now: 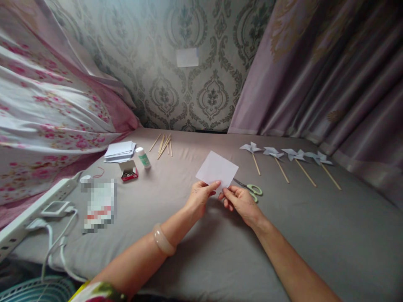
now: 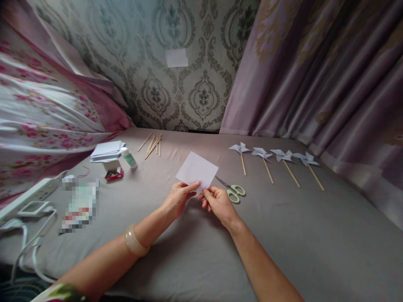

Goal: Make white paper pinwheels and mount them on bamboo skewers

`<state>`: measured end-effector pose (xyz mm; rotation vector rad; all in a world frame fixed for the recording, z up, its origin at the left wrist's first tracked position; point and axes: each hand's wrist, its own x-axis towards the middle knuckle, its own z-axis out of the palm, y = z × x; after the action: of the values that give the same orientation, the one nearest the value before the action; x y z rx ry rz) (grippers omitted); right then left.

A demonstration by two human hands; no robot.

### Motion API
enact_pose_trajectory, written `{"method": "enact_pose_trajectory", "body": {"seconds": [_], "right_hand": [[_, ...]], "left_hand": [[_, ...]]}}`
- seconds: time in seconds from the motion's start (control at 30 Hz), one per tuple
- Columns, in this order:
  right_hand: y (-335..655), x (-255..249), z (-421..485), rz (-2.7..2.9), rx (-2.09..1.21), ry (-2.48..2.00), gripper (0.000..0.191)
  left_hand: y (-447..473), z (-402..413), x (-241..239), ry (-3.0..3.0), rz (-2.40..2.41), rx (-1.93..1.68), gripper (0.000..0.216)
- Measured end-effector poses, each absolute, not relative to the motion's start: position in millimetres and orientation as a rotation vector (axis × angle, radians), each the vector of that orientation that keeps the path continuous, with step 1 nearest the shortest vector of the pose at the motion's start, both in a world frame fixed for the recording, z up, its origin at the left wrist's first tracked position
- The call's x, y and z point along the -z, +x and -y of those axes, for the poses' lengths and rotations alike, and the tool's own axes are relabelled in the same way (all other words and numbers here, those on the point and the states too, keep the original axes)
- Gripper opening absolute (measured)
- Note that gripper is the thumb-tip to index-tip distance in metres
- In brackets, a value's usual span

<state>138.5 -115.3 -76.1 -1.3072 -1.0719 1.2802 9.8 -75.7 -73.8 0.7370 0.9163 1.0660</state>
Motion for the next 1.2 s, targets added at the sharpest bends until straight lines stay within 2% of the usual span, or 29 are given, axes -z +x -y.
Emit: {"method": "enact_pose_trajectory", "body": {"seconds": [0.27, 0.57, 0.63, 0.77, 0.83, 1.0, 1.2], "right_hand": [[144, 77, 114, 1.063, -1.269, -1.366, 0.052], [141, 93, 120, 1.310, -1.246, -1.458, 0.053], [153, 97, 116, 1.396, -1.071, -1.555, 0.048], [194, 99, 107, 1.513, -0.268, -1.807, 0.032], [215, 99, 106, 1.623, -0.034, -1.892, 0.030], [243, 104, 109, 1.802, 0.039, -2.025, 0.025], [248, 104, 111, 1.776, 0.108, -2.077, 0.028]], "left_hand": [[5, 75, 86, 0.839, -0.911, -1.020, 0.025], [-2, 83, 88, 0.777, -0.958, -1.054, 0.020], [-6, 80, 87, 0.773, -0.987, -1.090, 0.020], [-16, 70, 82, 0.773, -1.079, -1.185, 0.023], [-21, 64, 81, 0.773, -1.139, -1.203, 0.025], [-28, 50, 84, 0.778, -1.196, -1.218, 0.033], [-28, 50, 87, 0.768, -1.237, -1.220, 0.030]]}}
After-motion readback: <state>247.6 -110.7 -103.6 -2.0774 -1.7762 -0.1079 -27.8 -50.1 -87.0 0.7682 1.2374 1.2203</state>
